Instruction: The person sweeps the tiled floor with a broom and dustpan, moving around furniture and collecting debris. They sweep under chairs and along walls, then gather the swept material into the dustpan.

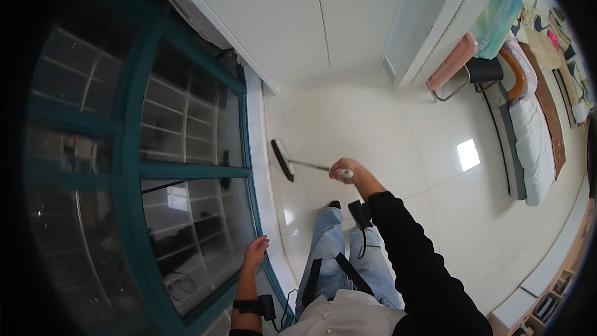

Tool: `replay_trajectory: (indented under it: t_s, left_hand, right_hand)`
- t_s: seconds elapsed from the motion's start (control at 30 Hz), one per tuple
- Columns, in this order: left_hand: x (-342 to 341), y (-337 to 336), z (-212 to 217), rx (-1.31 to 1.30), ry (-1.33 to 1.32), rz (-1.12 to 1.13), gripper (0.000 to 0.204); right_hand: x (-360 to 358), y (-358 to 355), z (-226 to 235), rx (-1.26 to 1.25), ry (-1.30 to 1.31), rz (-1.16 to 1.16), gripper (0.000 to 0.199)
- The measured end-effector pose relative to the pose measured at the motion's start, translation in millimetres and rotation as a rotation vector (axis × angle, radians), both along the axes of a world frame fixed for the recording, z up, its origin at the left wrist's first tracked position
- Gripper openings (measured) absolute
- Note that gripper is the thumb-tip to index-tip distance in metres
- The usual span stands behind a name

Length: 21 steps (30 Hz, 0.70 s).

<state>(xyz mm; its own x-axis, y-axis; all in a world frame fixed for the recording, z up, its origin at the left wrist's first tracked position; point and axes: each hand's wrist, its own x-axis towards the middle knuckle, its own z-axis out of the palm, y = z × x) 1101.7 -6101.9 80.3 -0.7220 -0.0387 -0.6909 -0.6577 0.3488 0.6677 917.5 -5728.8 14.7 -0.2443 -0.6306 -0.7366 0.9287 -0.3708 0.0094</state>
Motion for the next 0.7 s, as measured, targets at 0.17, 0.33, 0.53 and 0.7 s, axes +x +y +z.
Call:
replay_trajectory:
  t_s: [0.17,0.33,0.53,0.7]
  left_hand:
    - [-50,-2,-10,-0.004,-0.014,-0.145,0.029]
    - [-97,29,-25,-0.007,-0.016,-0.322,0.030]
    - [-161,86,-32,0.060,0.048,-0.507,0.031]
    - [-188,131,-29,0.122,0.027,-0.628,0.032]
  right_hand:
    - [-36,64,-20,-0.188,-0.175,-0.467,0.010]
    - [29,153,-29,-0.093,-0.158,-0.911,0.016]
    - [211,204,23,-0.223,-0.052,-1.148,0.021]
    - [341,211,71,0.048,-0.246,-1.357,0.016]
